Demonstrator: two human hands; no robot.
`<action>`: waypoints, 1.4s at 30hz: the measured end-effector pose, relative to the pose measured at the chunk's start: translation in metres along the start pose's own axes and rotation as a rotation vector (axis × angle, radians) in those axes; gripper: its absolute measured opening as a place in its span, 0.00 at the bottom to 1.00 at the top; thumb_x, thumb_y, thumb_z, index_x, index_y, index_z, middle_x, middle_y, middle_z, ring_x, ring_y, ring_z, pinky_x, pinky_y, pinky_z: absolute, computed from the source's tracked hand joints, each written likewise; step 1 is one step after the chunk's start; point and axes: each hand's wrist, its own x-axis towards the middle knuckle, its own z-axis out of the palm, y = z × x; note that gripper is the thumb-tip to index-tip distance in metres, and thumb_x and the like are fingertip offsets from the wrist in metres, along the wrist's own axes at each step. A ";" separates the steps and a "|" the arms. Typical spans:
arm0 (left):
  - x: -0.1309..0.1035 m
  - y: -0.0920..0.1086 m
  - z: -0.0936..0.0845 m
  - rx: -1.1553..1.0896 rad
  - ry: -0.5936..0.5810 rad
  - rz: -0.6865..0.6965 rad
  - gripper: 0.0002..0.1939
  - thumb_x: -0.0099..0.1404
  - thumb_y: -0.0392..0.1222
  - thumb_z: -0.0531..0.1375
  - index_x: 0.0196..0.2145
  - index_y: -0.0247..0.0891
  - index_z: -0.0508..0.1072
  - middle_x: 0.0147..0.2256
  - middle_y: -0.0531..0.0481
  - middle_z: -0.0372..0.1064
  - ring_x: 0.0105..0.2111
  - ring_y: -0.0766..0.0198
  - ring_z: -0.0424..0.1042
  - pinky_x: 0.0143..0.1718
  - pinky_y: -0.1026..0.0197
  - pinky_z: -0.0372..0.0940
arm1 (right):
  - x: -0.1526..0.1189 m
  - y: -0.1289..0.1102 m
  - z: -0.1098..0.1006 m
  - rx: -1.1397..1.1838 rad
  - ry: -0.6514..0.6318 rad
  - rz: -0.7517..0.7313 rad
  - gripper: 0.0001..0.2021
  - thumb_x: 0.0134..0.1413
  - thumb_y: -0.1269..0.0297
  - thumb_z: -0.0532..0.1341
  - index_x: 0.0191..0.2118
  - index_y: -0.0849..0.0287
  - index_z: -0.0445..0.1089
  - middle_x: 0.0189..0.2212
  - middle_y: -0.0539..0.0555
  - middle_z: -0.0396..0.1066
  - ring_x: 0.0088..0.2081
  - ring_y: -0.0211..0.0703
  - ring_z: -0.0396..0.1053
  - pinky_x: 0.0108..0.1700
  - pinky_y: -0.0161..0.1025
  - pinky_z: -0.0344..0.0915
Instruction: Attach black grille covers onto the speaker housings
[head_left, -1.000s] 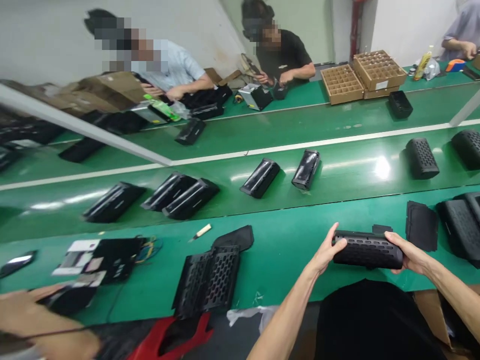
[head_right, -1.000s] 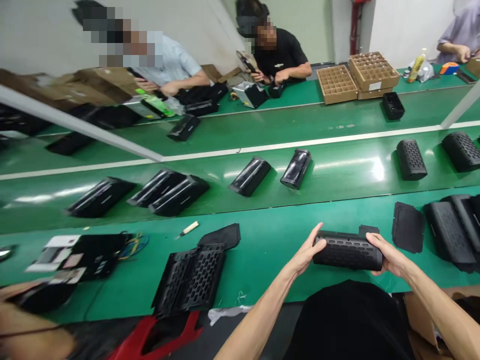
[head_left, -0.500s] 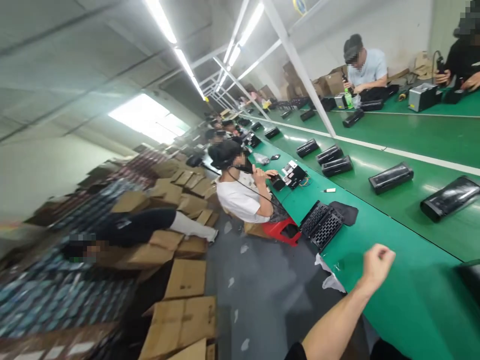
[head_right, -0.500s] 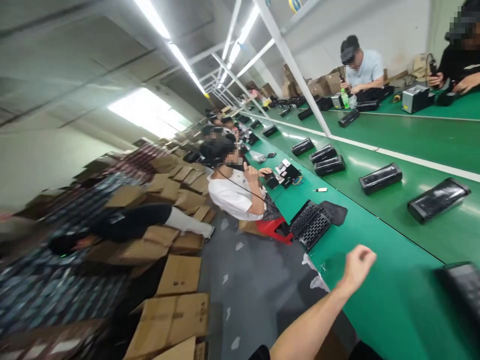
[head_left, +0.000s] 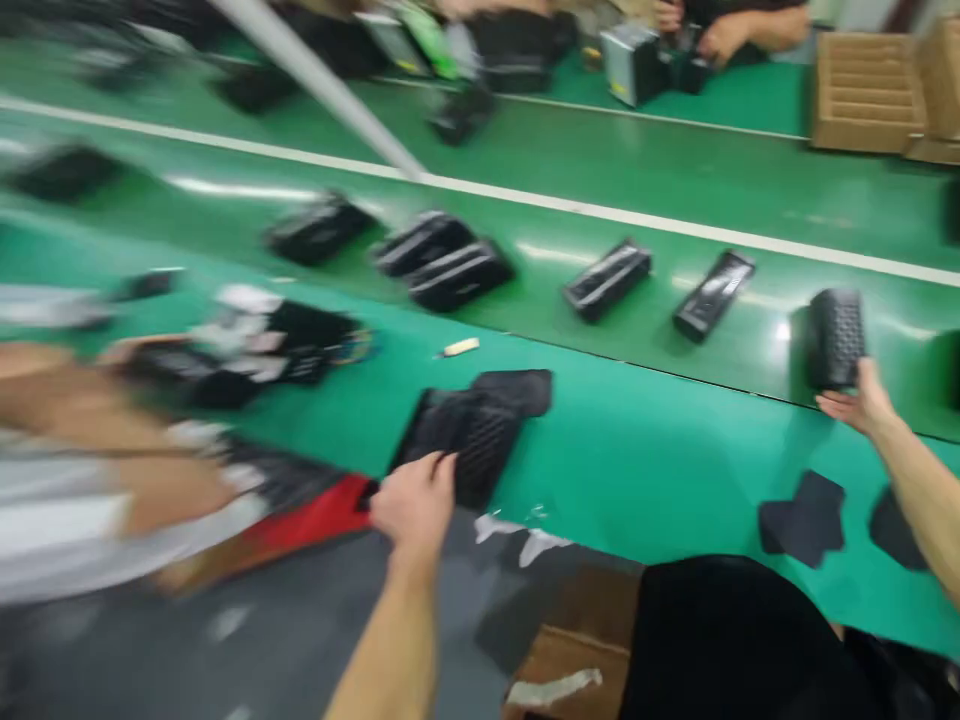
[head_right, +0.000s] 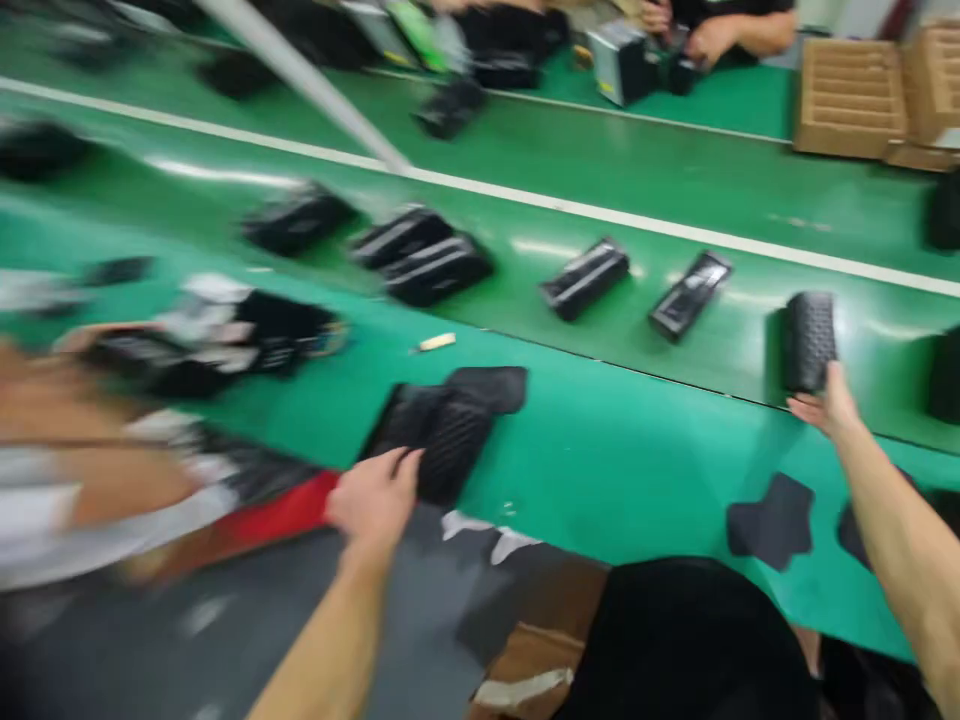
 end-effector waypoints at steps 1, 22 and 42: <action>0.010 -0.009 0.012 0.078 0.057 0.019 0.15 0.66 0.49 0.57 0.37 0.38 0.78 0.36 0.41 0.75 0.42 0.46 0.71 0.44 0.51 0.63 | -0.002 0.009 -0.028 -0.043 0.070 0.007 0.17 0.72 0.55 0.64 0.59 0.59 0.72 0.53 0.58 0.74 0.47 0.48 0.77 0.48 0.49 0.77; -0.049 0.062 0.059 -0.178 0.157 0.866 0.23 0.74 0.55 0.53 0.44 0.39 0.83 0.41 0.41 0.82 0.39 0.53 0.79 0.40 0.56 0.72 | -0.162 0.202 -0.066 -0.191 0.072 -0.138 0.20 0.48 0.40 0.64 0.30 0.52 0.76 0.28 0.55 0.75 0.34 0.55 0.71 0.39 0.46 0.63; -0.250 0.230 0.146 -0.988 -1.359 0.490 0.37 0.66 0.65 0.65 0.61 0.34 0.72 0.47 0.35 0.80 0.40 0.54 0.81 0.41 0.53 0.75 | -0.172 0.107 -0.063 0.715 -0.605 0.260 0.17 0.55 0.44 0.67 0.40 0.51 0.78 0.45 0.61 0.83 0.56 0.69 0.76 0.57 0.62 0.72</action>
